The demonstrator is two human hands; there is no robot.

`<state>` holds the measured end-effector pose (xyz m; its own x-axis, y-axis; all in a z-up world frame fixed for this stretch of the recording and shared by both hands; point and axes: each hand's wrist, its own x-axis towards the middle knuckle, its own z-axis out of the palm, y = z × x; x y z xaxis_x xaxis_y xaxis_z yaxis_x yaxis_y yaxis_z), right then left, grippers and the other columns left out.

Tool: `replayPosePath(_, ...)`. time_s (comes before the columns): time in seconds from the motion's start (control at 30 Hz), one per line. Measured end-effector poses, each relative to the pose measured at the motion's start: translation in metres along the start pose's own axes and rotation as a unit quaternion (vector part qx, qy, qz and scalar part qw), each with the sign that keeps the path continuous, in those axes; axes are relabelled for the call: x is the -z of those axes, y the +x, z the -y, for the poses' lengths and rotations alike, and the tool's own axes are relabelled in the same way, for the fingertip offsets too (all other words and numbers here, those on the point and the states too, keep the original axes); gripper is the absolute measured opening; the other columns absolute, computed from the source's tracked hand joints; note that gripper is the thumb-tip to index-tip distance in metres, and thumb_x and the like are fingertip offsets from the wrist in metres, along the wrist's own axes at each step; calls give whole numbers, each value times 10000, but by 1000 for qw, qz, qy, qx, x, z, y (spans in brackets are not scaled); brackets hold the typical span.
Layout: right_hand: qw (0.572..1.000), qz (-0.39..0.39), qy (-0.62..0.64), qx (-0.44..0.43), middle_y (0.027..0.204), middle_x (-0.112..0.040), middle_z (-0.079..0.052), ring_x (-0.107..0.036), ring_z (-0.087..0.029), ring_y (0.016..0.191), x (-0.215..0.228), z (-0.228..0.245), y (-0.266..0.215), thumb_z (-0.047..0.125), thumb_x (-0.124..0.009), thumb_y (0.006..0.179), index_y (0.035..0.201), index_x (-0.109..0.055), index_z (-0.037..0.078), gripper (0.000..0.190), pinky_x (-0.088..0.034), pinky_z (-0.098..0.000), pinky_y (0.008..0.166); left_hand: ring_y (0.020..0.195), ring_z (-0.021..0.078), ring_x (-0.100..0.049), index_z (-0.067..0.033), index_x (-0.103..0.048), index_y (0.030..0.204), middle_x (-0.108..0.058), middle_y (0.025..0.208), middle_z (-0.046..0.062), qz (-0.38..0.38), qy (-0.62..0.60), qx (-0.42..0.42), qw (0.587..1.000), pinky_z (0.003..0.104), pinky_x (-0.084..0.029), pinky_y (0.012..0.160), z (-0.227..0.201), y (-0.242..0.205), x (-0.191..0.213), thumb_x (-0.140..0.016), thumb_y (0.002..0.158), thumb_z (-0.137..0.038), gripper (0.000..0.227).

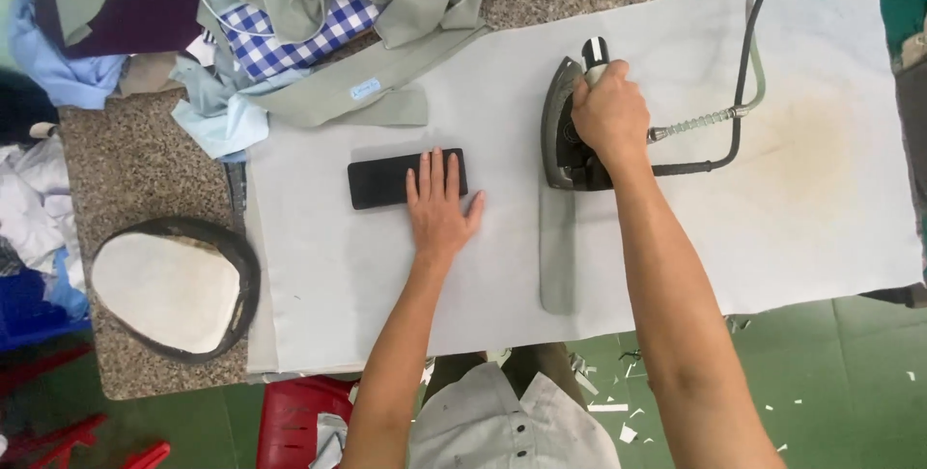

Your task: The person irons a small rectangular piece of light green fabric on a white surface. They repeatedly fold the fabric and press it with a steam iron, occasionally moving a black rectangular object aside to access the workspace.

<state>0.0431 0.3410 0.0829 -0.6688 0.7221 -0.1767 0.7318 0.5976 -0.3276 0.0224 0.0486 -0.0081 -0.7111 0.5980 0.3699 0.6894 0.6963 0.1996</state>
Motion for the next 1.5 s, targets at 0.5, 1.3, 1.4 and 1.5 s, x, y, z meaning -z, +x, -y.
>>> replayPosePath(0.5, 1000, 10, 9, -5, 905, -670, -273, -712, -507, 873, -7, 5, 20, 387, -523, 1026, 1120, -454, -12, 416, -577, -611, 726, 1512, 321, -341, -94, -527, 1474, -422, 1596, 176, -22, 10, 1, 1000, 546, -164, 1248, 1, 0, -7, -613, 907, -573, 747)
replayPosePath(1.3, 913, -318, 146, 209, 1217, -470, -181, -668, -338, 1009, 43, 21, -32, 77, -632, 1017, 1359, -458, -53, 405, -641, -430, 737, 1588, 260, -113, -150, -335, 1598, -196, 1716, 81, 195, 13, 35, 980, 601, 23, 1254, 33, -43, 45, -451, 986, -614, 777)
replayPosePath(1.4, 889, -288, 258, 245, 1040, -562, -185, -657, -361, 831, 58, -17, -109, 90, -616, 1041, 1298, -502, -69, 324, -563, -400, 632, 1570, 260, -189, -129, -431, 1555, -284, 1688, 94, 138, -54, 50, 988, 586, -2, 1253, 31, -44, 47, -515, 1011, -472, 648)
replayPosePath(1.5, 935, -160, 310, 66, 702, -665, -195, -659, -319, 545, 39, -54, -194, 160, -609, 1034, 1132, -613, -52, 234, -514, -431, 482, 1523, 396, -261, -43, -454, 1521, -322, 1631, 216, 9, -129, 48, 990, 586, -164, 1242, 0, -41, 39, -597, 988, -385, 649)
